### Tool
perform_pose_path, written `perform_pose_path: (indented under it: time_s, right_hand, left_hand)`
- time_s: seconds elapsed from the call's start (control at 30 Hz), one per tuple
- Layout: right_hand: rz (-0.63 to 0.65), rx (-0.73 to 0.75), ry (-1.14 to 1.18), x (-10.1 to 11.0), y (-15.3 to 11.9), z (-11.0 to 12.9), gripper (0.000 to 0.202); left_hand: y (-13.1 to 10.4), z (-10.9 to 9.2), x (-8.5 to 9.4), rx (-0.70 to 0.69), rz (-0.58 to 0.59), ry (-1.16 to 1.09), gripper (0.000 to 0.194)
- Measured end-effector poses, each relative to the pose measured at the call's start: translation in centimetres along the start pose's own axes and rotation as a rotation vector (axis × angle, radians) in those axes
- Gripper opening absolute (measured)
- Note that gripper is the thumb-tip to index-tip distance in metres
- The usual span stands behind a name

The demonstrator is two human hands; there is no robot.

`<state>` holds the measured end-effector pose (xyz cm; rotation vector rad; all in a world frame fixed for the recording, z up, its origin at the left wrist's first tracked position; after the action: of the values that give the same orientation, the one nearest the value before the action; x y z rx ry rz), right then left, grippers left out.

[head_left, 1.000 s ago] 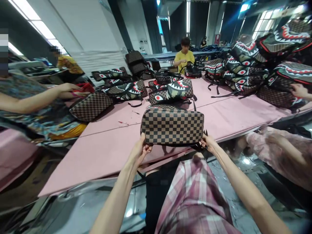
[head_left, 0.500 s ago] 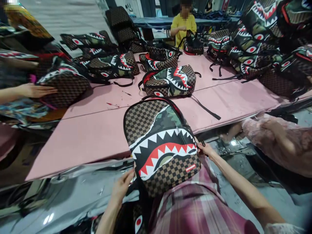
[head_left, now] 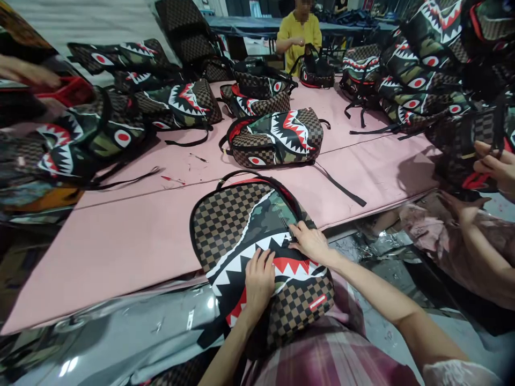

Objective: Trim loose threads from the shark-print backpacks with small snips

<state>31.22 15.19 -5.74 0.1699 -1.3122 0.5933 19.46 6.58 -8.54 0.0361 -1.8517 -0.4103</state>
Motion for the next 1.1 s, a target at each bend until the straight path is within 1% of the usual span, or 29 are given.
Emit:
perform_pose_path:
  time_s: [0.07, 0.13, 0.2, 0.27, 0.33, 0.4, 0.47, 0.53, 0.57, 0.63, 0.67, 0.73, 0.77, 0.83, 0.9, 0.97, 1.03, 1.1]
  right_hand:
    - [0.038, -0.032, -0.022, 0.3, 1.2, 0.3, 0.041]
    - [0.065, -0.043, 0.004, 0.5, 2.2, 0.5, 0.030]
    - [0.059, -0.026, 0.062, 0.9, 2.7, 0.4, 0.023]
    - [0.013, 0.015, 0.195, 1.5, 2.4, 0.1, 0.018]
    - [-0.041, 0.054, 0.433, 1.8, 1.0, -0.7, 0.013]
    - [-0.024, 0.077, 0.673, 0.7, -1.3, -1.7, 0.012]
    - [0.057, 0.071, 0.840, -1.5, -4.0, -2.5, 0.014]
    - [0.110, 0.010, 0.962, -3.8, -6.4, -3.7, 0.014]
    - [0.114, -0.030, 1.017, -4.8, -7.2, -4.3, 0.015]
    - [0.126, -0.076, 1.101, -6.0, -7.9, -5.3, 0.017]
    - [0.150, -0.069, 1.119, -6.3, -7.7, -5.5, 0.020]
    - [0.160, -0.053, 1.065, -6.0, -6.2, -6.5, 0.024]
    - [0.129, -0.067, 1.012, -5.4, -5.1, -7.6, 0.025]
    - [0.002, -0.152, 0.900, -3.7, -2.5, -11.0, 0.029]
    - [-0.115, -0.261, 0.832, -2.4, 0.2, -14.6, 0.034]
    - [-0.186, -0.352, 0.761, -1.9, 2.6, -17.4, 0.034]
    - [-0.231, -0.385, 0.690, -1.4, 4.5, -18.7, 0.038]
    - [-0.260, -0.352, 0.632, -0.8, 5.6, -18.0, 0.043]
  left_hand:
    - [-0.3, 0.1, -0.1, 0.011, 0.013, 0.013, 0.034]
    - [-0.2, 0.2, 0.0, 0.019, 0.034, 0.013, 0.034]
    - [-0.1, 0.2, 0.1, 0.015, 0.046, 0.017, 0.034]
    - [0.1, 0.2, 0.3, 0.009, 0.043, 0.026, 0.033]
    - [0.2, 0.3, 0.3, 0.006, 0.053, 0.026, 0.033]
    - [0.6, 0.4, 0.3, 0.026, 0.082, 0.007, 0.033]
    - [1.3, 0.5, 0.4, 0.084, 0.104, -0.034, 0.031]
    - [2.6, 0.2, 0.6, 0.165, 0.086, -0.095, 0.030]
    - [3.4, -0.3, 0.6, 0.199, 0.071, -0.128, 0.033]
    - [5.2, -1.8, -0.1, 0.251, 0.066, -0.186, 0.050]
    - [6.0, -2.5, -0.8, 0.273, 0.083, -0.207, 0.060]
    - [7.2, -3.5, -2.3, 0.322, 0.130, -0.233, 0.074]
    - [7.4, -3.6, -2.9, 0.351, 0.144, -0.244, 0.077]
    - [7.3, -3.2, -3.6, 0.400, 0.143, -0.259, 0.077]
    - [6.9, -2.4, -3.4, 0.429, 0.125, -0.255, 0.075]
    - [6.5, -1.8, -2.7, 0.436, 0.113, -0.221, 0.071]
    - [6.4, -1.5, -2.1, 0.442, 0.151, -0.168, 0.064]
    - [6.3, -1.4, -2.4, 0.461, 0.270, -0.148, 0.057]
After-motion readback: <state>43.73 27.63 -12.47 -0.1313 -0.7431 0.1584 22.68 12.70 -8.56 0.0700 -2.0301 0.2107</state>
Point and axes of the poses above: each hand's wrist, its own y-axis towards the middle knuckle, its own x-axis out of the back of the hand, z = x × y, the point moved 10 cm from there along y, towards the middle knuckle, and after that the axes turned 7 degrees about z, right-handed, at the moved point
